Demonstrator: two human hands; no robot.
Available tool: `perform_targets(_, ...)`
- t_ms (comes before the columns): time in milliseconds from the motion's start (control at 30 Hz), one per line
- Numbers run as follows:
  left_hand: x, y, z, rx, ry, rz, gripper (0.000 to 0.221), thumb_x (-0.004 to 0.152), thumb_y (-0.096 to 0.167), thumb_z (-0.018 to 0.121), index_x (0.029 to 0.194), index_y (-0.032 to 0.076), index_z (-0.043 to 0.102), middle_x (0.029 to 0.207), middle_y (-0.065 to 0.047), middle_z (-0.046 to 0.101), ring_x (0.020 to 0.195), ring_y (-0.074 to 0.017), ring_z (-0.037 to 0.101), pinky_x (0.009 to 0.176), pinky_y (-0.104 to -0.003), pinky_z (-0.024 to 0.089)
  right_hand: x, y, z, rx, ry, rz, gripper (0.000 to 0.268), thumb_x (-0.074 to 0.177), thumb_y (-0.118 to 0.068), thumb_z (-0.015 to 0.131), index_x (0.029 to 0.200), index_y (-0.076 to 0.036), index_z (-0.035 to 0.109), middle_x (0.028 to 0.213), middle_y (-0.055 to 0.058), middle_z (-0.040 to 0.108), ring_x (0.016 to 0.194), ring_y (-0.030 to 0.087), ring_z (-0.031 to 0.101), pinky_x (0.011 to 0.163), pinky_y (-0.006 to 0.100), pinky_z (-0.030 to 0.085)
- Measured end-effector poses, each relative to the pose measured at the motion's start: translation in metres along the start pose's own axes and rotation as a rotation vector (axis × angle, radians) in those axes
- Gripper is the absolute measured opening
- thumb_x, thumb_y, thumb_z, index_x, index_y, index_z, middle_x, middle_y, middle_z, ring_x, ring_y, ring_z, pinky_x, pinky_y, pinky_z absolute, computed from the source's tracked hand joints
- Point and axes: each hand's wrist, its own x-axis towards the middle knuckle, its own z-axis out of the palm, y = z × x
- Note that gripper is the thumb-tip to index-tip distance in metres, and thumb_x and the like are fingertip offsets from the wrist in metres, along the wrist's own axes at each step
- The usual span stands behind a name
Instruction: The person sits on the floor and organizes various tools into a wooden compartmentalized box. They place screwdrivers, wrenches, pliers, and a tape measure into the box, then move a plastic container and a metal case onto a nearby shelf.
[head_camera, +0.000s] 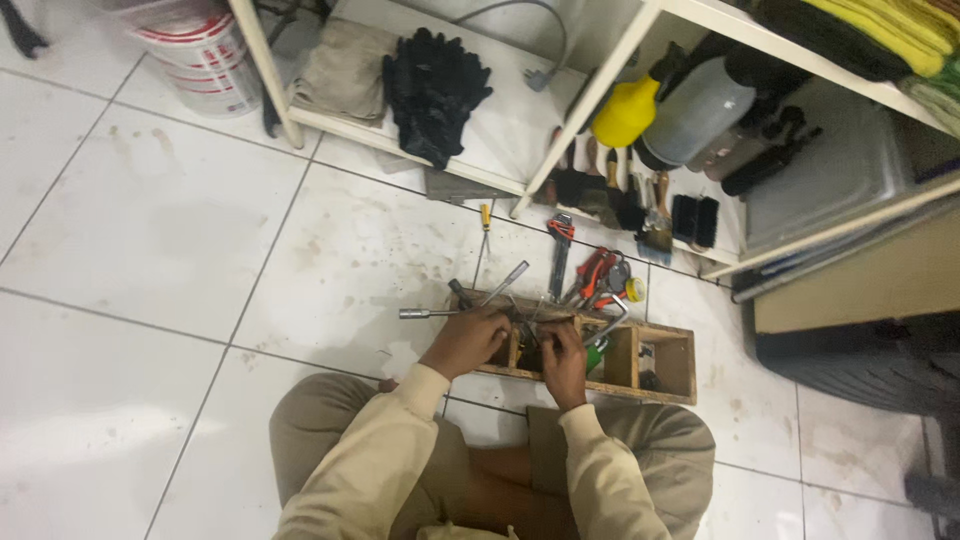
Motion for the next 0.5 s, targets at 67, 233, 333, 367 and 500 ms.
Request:
perform_targets(67,-0.003,0.003,0.001,0.000,-0.023,0.011,0.015,0.101,0.016,0.058,0.107,0.010,0.070,0.096,-0.016,0.073,0.098,-0.0354,0.073,0.081,-0.046,0.058,0.001,-0.006,-0.002,-0.004,-0.018,0.004,0.020,0.088,0.006,0.057,0.094,-0.007,0.071,0.090,0.020,0.065,0.092,0.047,0.066,0.085,0.053,0.052)
perform_targets(233,-0.007,0.001,0.016,0.043,-0.107,0.043,0.015,0.103,0.016,0.056,0.106,0.010,0.069,0.096,-0.015,0.073,0.094,-0.0324,0.074,0.078,-0.043,0.059,0.002,0.005,-0.003,0.060,-0.060,0.047,0.027,0.091,0.010,0.048,0.089,-0.005,0.070,0.089,0.018,0.062,0.091,0.045,0.066,0.088,0.050,0.050)
perform_targets(333,-0.009,0.001,0.018,0.053,-0.164,0.041,0.015,0.102,0.015,0.056,0.105,0.010,0.070,0.096,-0.015,0.074,0.095,-0.0325,0.075,0.078,-0.043,0.059,0.001,0.014,0.000,0.151,-0.040,0.075,0.025,0.095,0.009,0.048,0.092,-0.004,0.069,0.086,0.020,0.061,0.086,0.043,0.065,0.083,0.050,0.050)
perform_targets(367,-0.009,0.001,0.017,0.026,-0.184,0.014,0.016,0.103,0.015,0.055,0.105,0.010,0.069,0.095,-0.016,0.074,0.094,-0.0333,0.075,0.077,-0.044,0.060,-0.001,0.025,0.003,0.238,-0.040,0.131,0.021,0.100,0.005,0.047,0.101,-0.003,0.067,0.080,0.016,0.060,0.076,0.033,0.062,0.078,0.046,0.050)
perform_targets(500,-0.007,-0.006,0.021,0.036,-0.200,-0.033,0.017,0.103,0.015,0.054,0.106,0.011,0.070,0.091,-0.015,0.076,0.089,-0.0308,0.076,0.077,-0.044,0.060,0.021,0.031,0.002,0.502,-0.094,0.264,0.015,0.105,-0.010,0.055,0.117,-0.002,0.062,0.068,0.009,0.063,0.051,0.017,0.059,0.057,0.031,0.049)
